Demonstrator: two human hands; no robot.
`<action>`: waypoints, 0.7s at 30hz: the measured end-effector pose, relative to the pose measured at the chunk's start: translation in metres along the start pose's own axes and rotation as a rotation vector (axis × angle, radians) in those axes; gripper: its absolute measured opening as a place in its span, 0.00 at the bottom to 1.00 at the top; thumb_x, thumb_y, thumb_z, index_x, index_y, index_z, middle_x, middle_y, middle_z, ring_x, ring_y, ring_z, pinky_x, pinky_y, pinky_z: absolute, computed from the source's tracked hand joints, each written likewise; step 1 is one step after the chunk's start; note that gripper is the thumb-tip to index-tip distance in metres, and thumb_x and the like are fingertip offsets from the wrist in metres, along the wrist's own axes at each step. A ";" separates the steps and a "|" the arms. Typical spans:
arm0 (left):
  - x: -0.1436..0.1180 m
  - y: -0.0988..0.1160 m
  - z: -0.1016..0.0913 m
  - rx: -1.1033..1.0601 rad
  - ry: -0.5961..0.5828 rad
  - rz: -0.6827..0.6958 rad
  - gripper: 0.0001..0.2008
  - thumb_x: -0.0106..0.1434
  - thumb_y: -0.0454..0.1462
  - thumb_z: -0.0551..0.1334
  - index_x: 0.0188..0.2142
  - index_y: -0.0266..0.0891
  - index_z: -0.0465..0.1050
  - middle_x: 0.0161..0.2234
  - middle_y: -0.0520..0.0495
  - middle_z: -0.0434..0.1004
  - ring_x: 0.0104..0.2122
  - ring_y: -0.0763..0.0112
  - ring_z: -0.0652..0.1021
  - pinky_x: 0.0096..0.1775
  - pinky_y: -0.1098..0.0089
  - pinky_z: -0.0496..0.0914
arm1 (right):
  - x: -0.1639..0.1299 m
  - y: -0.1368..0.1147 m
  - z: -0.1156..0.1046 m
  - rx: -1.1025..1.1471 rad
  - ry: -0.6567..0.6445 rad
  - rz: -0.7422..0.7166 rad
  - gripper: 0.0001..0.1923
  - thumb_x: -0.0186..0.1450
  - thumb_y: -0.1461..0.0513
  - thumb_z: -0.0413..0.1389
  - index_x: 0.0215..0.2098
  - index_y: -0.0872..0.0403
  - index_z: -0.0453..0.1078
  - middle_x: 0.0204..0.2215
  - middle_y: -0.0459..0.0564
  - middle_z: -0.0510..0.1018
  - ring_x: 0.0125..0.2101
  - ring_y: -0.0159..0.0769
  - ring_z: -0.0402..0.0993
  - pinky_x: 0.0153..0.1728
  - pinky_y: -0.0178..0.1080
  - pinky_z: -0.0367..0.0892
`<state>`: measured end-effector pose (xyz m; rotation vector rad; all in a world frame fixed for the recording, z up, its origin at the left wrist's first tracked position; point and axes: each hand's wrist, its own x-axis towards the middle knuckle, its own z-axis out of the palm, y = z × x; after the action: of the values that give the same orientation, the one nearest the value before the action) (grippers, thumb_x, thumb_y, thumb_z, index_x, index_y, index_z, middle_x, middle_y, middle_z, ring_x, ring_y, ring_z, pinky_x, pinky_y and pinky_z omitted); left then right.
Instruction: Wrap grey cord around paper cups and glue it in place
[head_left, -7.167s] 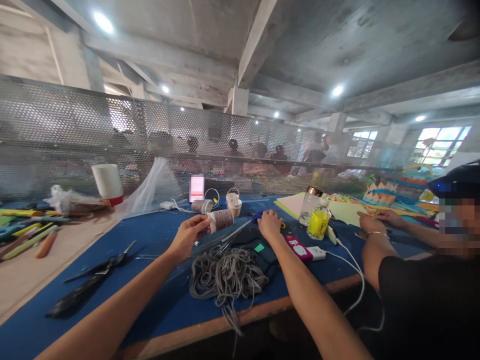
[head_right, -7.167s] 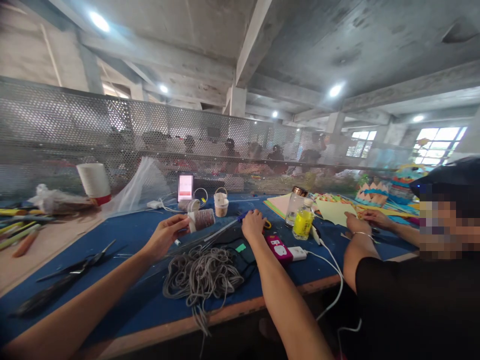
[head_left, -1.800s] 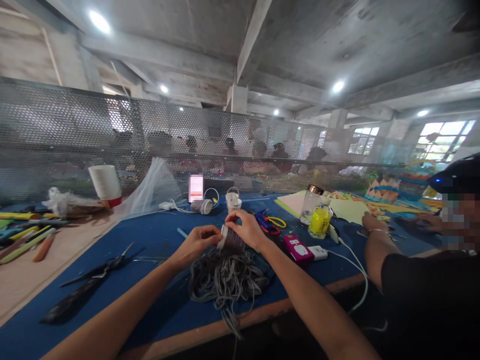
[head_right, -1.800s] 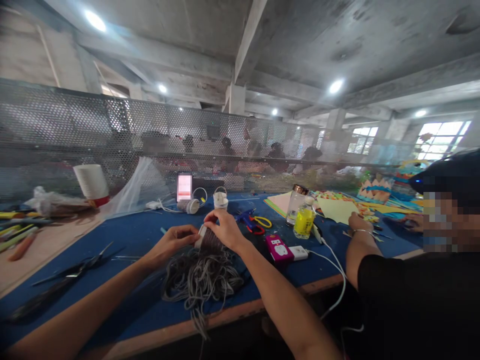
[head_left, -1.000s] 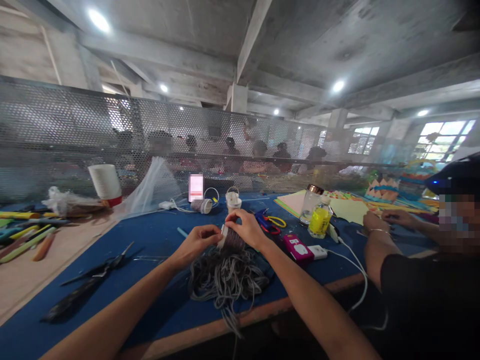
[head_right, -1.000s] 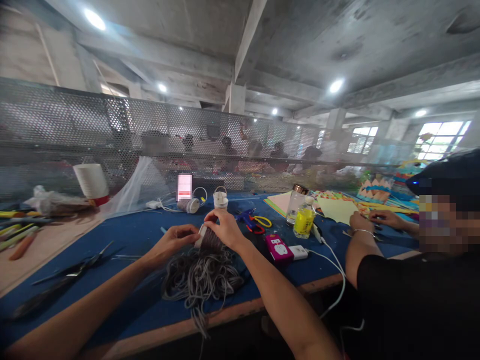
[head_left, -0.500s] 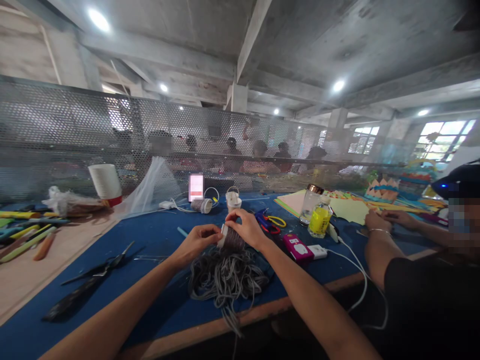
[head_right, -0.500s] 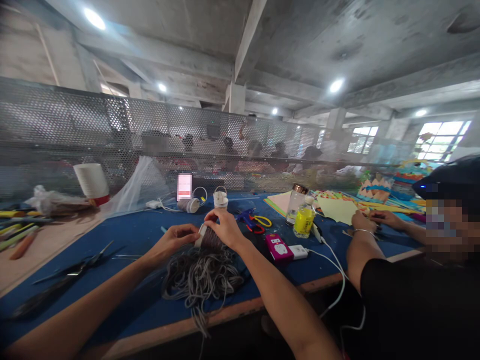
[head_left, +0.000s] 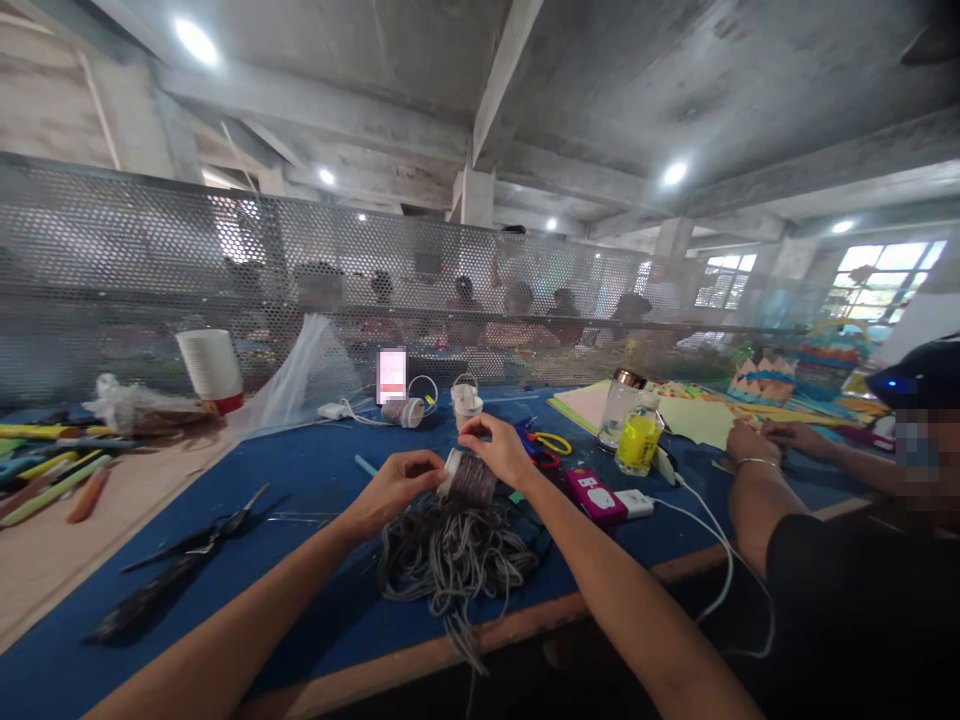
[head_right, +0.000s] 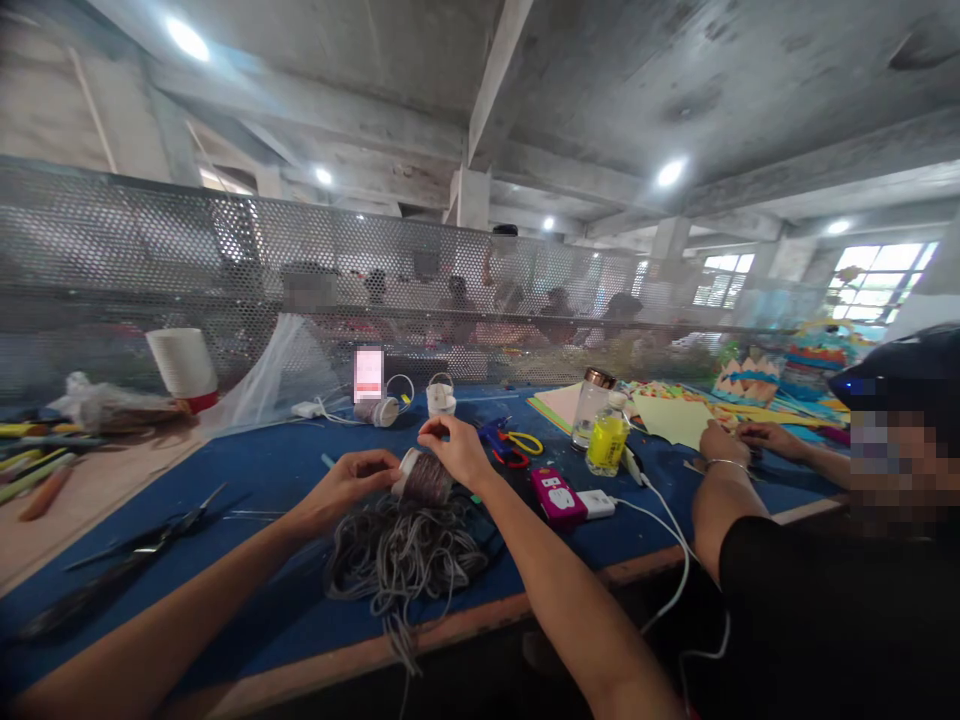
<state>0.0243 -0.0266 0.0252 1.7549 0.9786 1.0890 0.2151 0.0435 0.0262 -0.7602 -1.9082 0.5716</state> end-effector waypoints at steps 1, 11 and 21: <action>0.001 -0.001 -0.001 -0.007 0.008 0.001 0.11 0.57 0.43 0.63 0.29 0.36 0.74 0.26 0.51 0.73 0.28 0.70 0.71 0.34 0.71 0.63 | 0.001 0.003 0.000 0.015 0.013 0.012 0.08 0.61 0.58 0.56 0.34 0.55 0.70 0.30 0.46 0.77 0.32 0.31 0.73 0.40 0.34 0.66; 0.006 -0.016 -0.013 -0.175 0.198 -0.031 0.12 0.56 0.44 0.64 0.31 0.36 0.74 0.25 0.52 0.73 0.25 0.73 0.71 0.29 0.73 0.63 | -0.001 0.012 -0.001 0.008 -0.019 0.126 0.21 0.67 0.48 0.46 0.43 0.53 0.69 0.39 0.51 0.78 0.41 0.35 0.73 0.44 0.37 0.64; 0.011 -0.019 -0.016 -0.357 0.261 -0.033 0.13 0.52 0.43 0.68 0.33 0.36 0.77 0.32 0.48 0.76 0.32 0.70 0.74 0.40 0.69 0.68 | -0.003 0.001 0.002 -0.043 -0.054 0.048 0.24 0.63 0.47 0.52 0.51 0.53 0.66 0.44 0.51 0.74 0.41 0.35 0.71 0.44 0.36 0.64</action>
<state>0.0100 -0.0058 0.0151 1.3274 0.8966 1.4006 0.2141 0.0419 0.0228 -0.8273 -1.9621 0.5875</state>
